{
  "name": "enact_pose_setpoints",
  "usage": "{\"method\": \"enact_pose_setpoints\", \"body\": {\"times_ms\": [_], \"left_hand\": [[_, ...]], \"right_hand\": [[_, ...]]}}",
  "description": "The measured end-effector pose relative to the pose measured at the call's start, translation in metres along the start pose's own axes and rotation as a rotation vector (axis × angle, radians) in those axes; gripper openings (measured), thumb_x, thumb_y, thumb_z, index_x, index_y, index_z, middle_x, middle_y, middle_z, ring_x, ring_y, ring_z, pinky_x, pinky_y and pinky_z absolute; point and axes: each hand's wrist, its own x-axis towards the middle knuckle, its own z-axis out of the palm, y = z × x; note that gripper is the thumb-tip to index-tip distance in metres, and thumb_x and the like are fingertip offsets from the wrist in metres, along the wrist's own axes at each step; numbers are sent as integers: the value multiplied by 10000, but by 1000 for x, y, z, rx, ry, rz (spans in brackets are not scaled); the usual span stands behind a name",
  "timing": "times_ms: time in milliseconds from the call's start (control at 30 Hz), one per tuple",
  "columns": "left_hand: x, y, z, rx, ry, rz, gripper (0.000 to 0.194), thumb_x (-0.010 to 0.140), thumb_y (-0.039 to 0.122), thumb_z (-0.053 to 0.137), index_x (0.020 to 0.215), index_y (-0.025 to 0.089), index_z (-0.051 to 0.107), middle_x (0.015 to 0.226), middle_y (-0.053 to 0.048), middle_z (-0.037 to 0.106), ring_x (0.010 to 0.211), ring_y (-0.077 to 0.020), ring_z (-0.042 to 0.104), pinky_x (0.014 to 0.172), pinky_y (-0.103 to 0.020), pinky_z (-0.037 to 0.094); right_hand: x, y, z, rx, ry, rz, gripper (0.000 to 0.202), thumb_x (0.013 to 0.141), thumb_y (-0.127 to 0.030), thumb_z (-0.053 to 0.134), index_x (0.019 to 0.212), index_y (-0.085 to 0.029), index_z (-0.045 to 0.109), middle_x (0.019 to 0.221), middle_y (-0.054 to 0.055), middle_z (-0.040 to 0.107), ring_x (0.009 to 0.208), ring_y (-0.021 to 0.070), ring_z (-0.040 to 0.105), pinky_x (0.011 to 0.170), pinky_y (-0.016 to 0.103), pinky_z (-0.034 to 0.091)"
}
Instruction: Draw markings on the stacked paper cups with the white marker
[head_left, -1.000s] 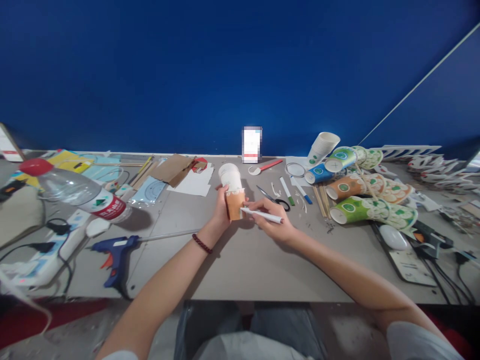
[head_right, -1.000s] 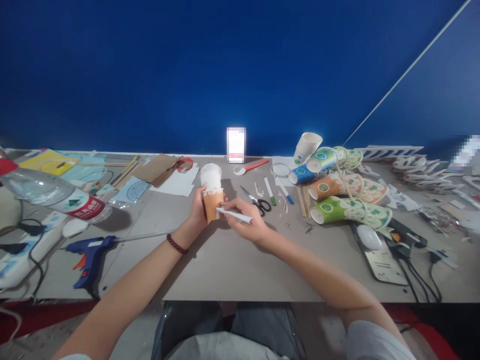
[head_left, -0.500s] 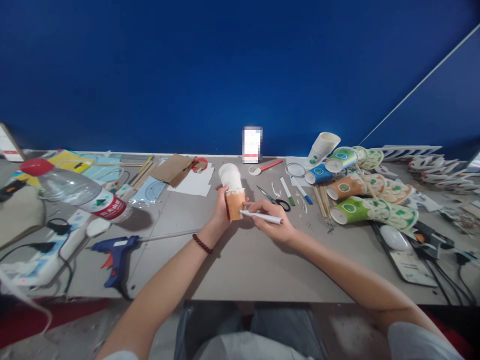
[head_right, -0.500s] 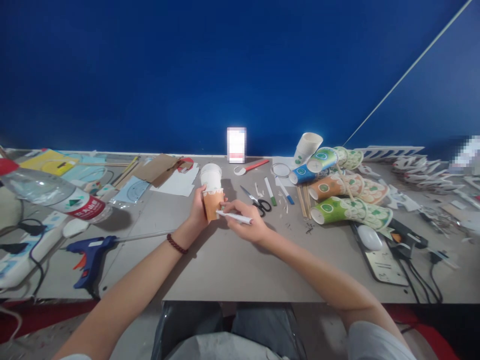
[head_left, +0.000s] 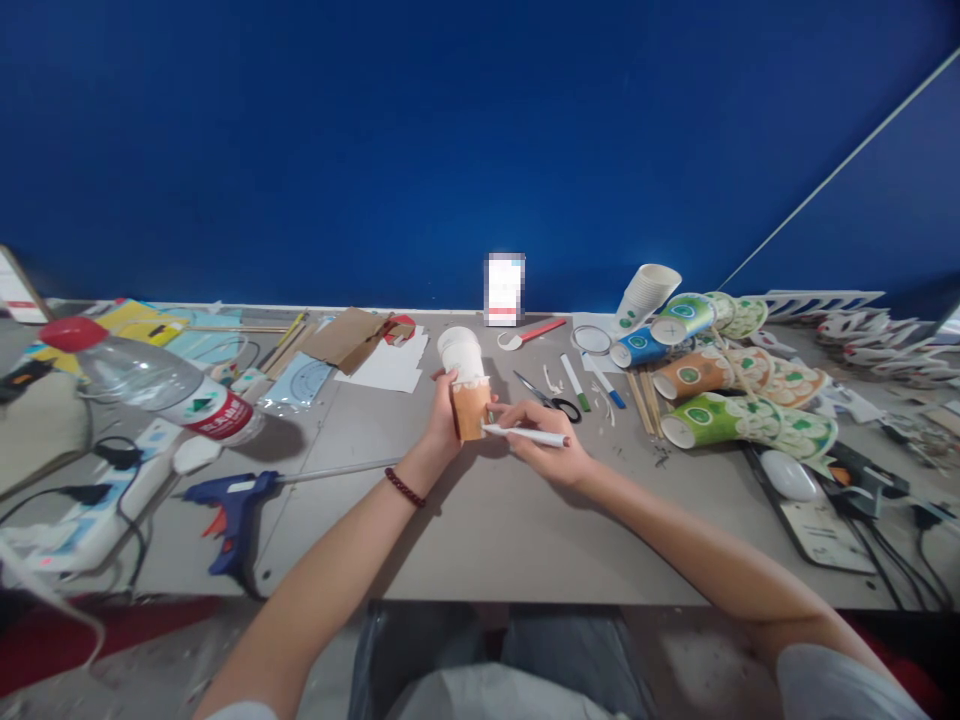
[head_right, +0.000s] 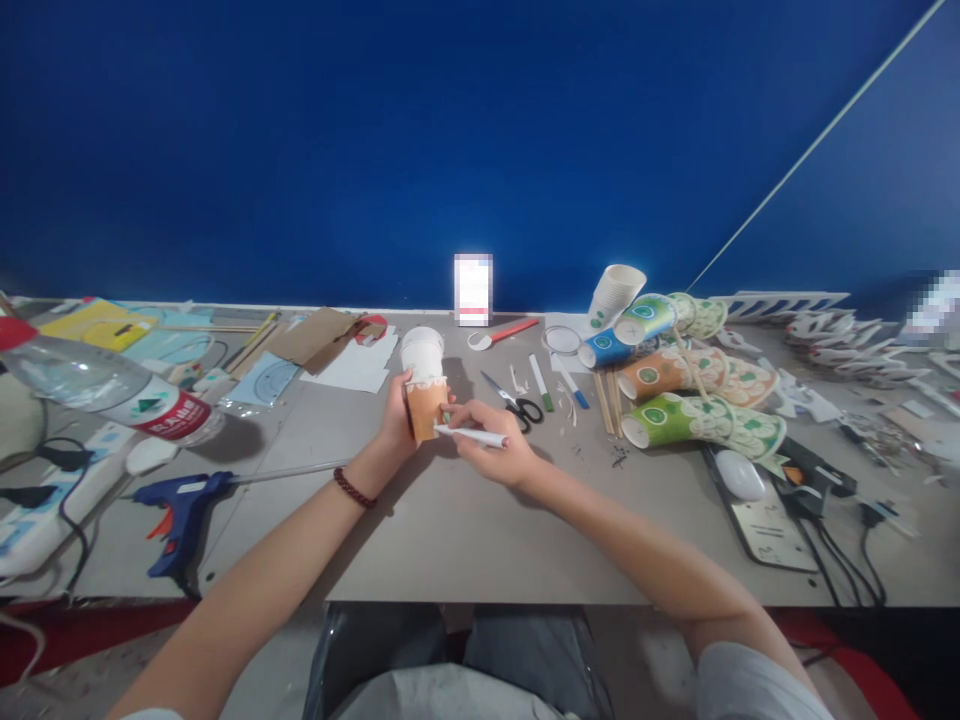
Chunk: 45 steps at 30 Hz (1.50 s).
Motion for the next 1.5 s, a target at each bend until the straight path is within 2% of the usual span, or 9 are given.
{"method": "enact_pose_setpoints", "body": {"times_ms": [100,267,333,567,833,1033,1200,1300,1500], "left_hand": [[-1,1,0,0,-3,-18,420,814,507,500,838,128,679,627,-81,692,540,-206,651,521,-299,505],[-1,1,1,4,34,-2,407,804,512,521,854,139,679,636,-70,695,548,-207,655,517,-297,496],[-1,1,1,15,37,-3,414,807,512,508,851,139,680,634,-73,693,543,-208,652,519,-300,493],[-3,2,3,12,11,-16,420,821,493,484,853,126,686,635,-85,691,558,-212,651,542,-306,503],[-3,1,4,34,22,8,428,846,502,460,788,139,678,621,-74,687,543,-191,644,546,-291,510],[-2,2,2,15,11,-17,428,839,496,469,796,128,683,631,-86,691,560,-207,660,525,-296,511],[-1,1,1,29,25,2,435,825,514,480,804,128,681,630,-78,687,541,-200,648,513,-291,491],[-1,1,1,25,25,5,434,824,516,479,807,131,678,626,-76,686,541,-204,646,517,-296,490],[-3,2,4,8,19,-12,427,840,491,466,817,121,679,626,-85,687,550,-205,649,534,-295,501]], "right_hand": [[0,2,1,29,53,-2,91,858,-253,601,948,-237,592,1026,103,761,1194,292,676,834,392,593],[0,-1,-1,-19,-41,-33,41,809,-209,596,776,-231,590,762,59,724,1242,344,638,857,416,576],[0,-2,-2,-18,-47,-35,40,803,-210,599,768,-230,592,733,52,714,1239,353,638,853,420,579],[0,5,2,78,66,17,98,888,-311,604,951,-236,602,1022,103,762,1196,283,674,864,401,604],[0,-2,-3,26,-38,-59,42,843,-234,601,803,-224,591,777,60,720,1219,353,653,904,454,570],[0,4,1,84,61,-9,72,875,-261,593,939,-229,595,1020,104,757,1187,306,679,879,427,586],[0,-1,-2,42,-39,-29,59,810,-181,582,767,-221,585,744,51,707,1225,353,649,878,427,567],[1,-2,-2,57,-39,-23,64,803,-177,573,763,-225,584,718,36,692,1224,343,651,904,426,559],[1,1,1,79,56,33,65,835,-227,588,899,-234,596,946,91,757,1203,321,667,876,429,569]]}}
